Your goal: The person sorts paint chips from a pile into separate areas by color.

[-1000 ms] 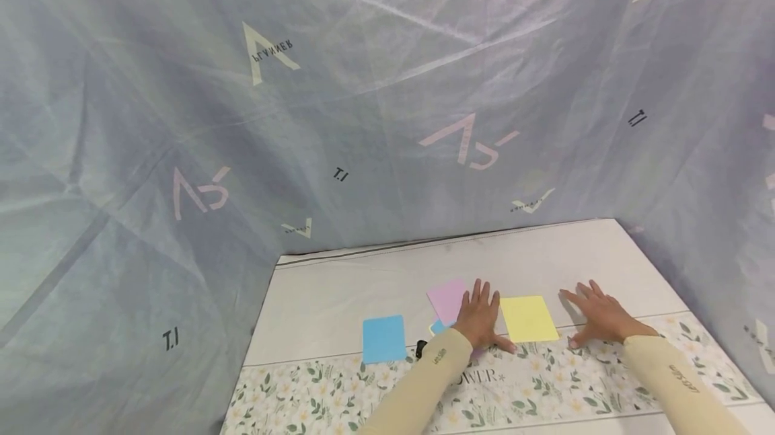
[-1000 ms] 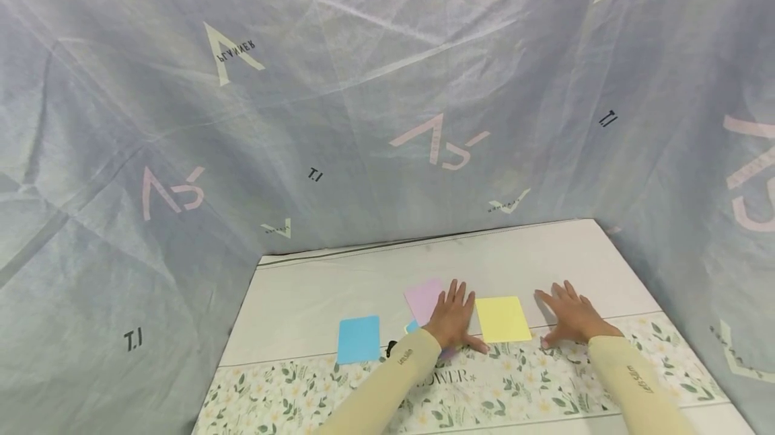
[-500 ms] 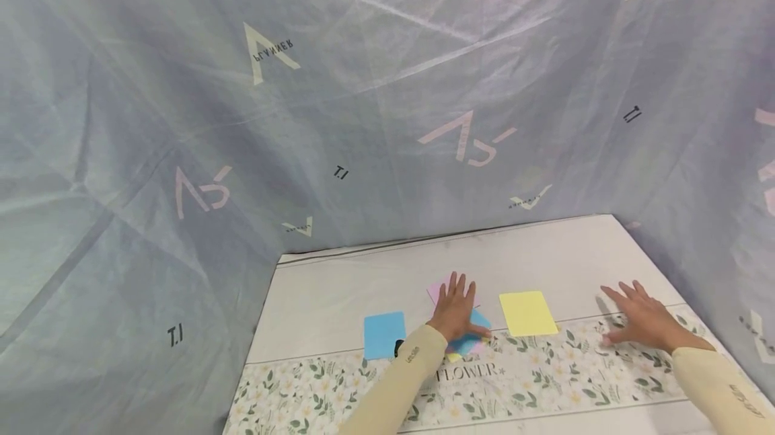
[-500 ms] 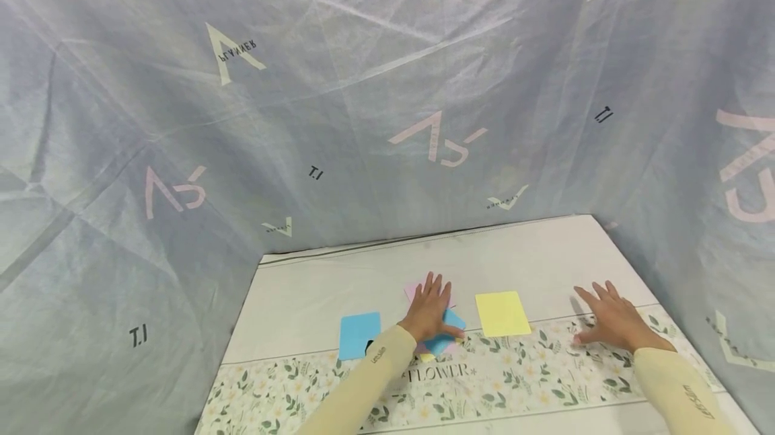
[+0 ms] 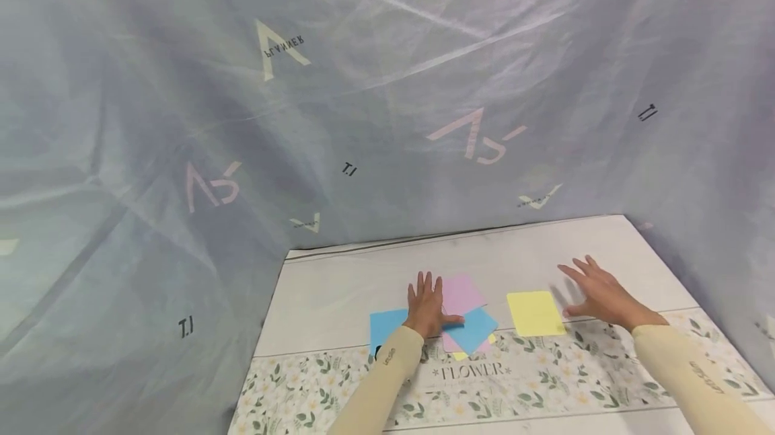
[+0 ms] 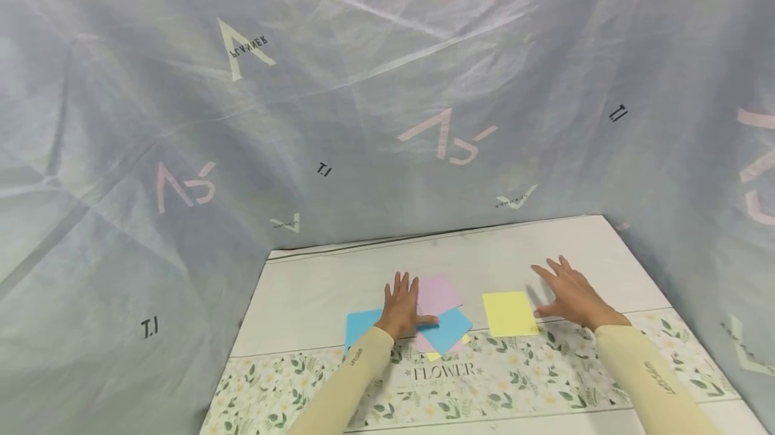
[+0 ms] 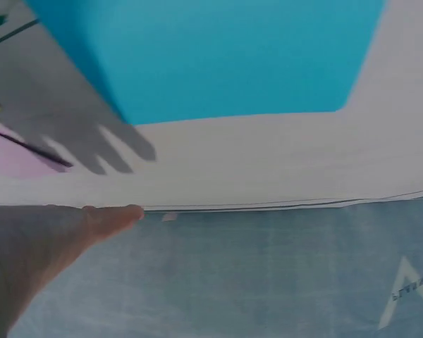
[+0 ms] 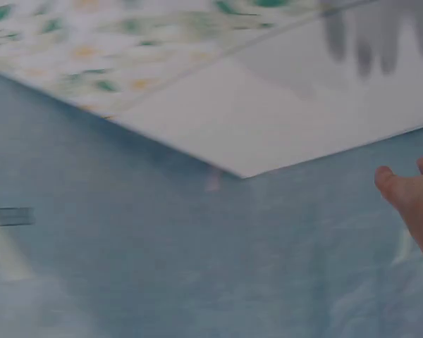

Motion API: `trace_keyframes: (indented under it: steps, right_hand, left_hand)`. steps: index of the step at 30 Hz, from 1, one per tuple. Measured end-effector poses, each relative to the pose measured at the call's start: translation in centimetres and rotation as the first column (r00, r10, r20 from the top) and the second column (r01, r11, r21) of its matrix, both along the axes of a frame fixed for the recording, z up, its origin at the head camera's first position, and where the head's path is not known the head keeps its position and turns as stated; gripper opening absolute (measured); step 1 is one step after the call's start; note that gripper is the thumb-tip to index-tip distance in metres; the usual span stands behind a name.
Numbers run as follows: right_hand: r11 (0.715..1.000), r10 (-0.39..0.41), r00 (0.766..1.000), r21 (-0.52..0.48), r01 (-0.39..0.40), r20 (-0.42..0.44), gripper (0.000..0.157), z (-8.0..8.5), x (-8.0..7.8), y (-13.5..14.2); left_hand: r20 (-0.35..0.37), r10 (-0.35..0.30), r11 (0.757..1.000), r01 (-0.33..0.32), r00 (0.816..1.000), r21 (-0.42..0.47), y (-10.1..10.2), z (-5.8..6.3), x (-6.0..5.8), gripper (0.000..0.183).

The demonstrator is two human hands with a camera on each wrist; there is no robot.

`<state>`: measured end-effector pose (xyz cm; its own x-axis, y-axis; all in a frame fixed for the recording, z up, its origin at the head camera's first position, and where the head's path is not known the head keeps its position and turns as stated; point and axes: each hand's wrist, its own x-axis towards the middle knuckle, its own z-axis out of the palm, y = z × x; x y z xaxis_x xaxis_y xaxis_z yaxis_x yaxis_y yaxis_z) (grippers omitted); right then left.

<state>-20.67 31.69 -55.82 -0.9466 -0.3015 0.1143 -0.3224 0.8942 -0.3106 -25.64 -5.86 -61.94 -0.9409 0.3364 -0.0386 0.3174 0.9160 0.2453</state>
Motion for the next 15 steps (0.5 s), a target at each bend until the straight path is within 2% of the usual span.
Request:
trace_keyframes:
  steps: [7, 12, 15]
  right_hand:
    - [0.994, 0.105, 0.994, -0.035, -0.104, 0.029, 0.092, -0.1, -3.2, -5.8]
    - [0.985, 0.165, 0.986, -0.053, -0.163, 0.030, 0.090, -1.0, -4.9, -8.1]
    - [0.983, 0.181, 0.983, -0.048, -0.180, 0.021, 0.088, -1.6, -5.6, -9.2]
  left_hand:
    - [0.055, 0.056, 0.998, -0.055, 0.997, -0.015, -1.1, -0.5, -0.7, 0.113]
    - [0.083, 0.090, 0.995, -0.086, 0.992, -0.044, -1.2, -1.2, -1.4, 0.114]
    - [0.088, 0.100, 0.995, -0.097, 0.991, -0.037, -1.3, -1.1, -1.5, 0.113]
